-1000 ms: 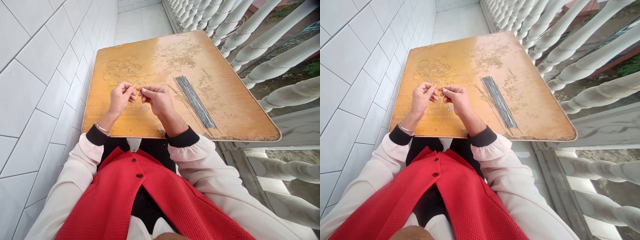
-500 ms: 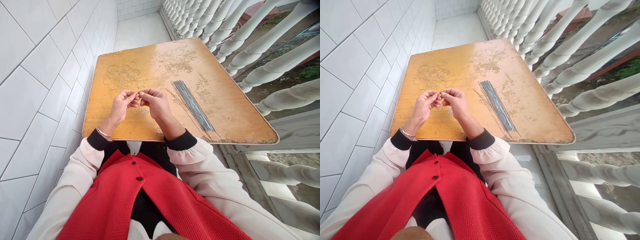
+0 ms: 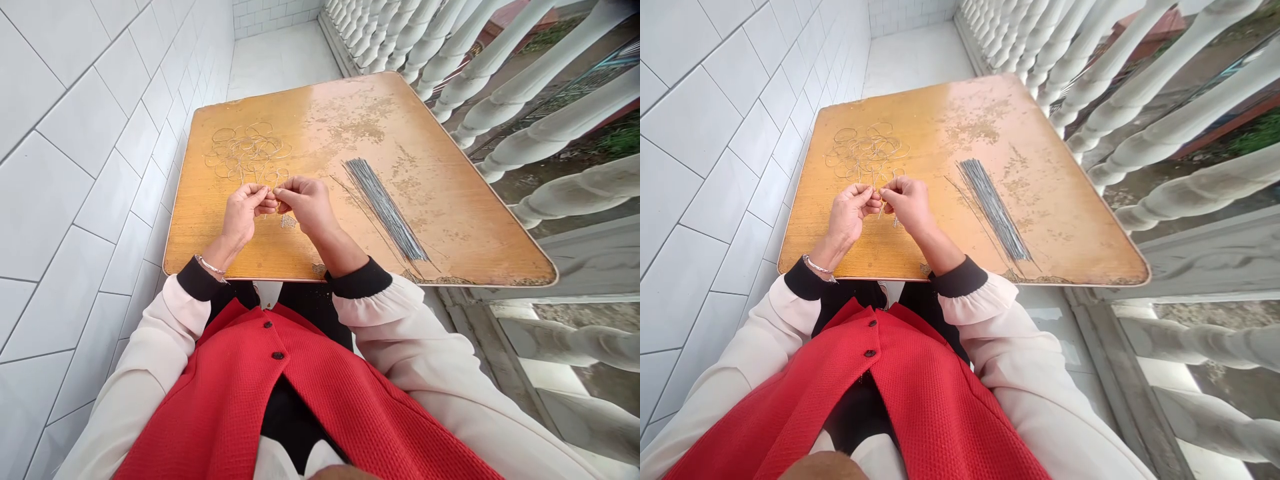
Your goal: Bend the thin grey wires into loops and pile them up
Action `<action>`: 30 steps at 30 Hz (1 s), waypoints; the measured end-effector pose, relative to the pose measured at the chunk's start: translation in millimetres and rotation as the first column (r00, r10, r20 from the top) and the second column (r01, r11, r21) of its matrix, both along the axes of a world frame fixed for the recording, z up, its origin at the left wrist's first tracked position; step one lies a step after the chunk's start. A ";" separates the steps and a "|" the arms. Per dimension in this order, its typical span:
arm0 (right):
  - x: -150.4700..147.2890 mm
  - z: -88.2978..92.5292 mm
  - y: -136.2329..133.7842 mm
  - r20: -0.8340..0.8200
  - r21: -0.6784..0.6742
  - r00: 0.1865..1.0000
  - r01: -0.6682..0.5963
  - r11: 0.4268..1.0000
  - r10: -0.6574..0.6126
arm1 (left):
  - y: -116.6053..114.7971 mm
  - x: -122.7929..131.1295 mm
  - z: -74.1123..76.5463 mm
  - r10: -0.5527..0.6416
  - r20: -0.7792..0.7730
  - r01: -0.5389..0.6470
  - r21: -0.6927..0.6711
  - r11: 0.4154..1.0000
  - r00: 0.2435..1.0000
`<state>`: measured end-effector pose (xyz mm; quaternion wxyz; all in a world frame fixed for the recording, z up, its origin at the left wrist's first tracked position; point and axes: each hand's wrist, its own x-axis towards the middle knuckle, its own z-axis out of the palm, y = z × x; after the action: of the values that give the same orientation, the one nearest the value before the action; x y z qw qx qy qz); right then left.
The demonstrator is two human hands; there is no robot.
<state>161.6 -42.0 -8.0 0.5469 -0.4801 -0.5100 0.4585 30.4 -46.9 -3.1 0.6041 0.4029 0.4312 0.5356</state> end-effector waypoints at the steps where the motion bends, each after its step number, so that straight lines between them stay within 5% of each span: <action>1: 1.7 0.9 -0.2 -0.063 -0.032 0.997 -0.057 0.998 0.055 | 1.0 -0.3 0.1 -0.002 -0.011 0.002 0.007 1.000 1.000; 4: 7.0 4.5 -1.4 -0.196 -0.086 0.969 -0.169 0.982 0.149 | 3.0 -1.0 1.7 -0.021 -0.046 0.022 0.032 0.999 0.999; 12: 9.8 3.0 -0.7 -0.286 -0.091 0.949 -0.166 0.982 0.134 | -0.1 -2.0 4.5 -0.081 -0.059 0.083 0.029 0.996 0.995; 30: 5.2 1.1 -2.8 -0.233 -0.080 0.963 -0.156 0.984 0.134 | 2.8 -1.4 -3.2 -0.048 -0.112 0.056 0.069 0.996 0.993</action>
<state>166.9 -44.8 -7.0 0.5422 -0.4123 -0.4550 0.5736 29.0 -44.0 -6.3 0.5782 0.4645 0.4335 0.5119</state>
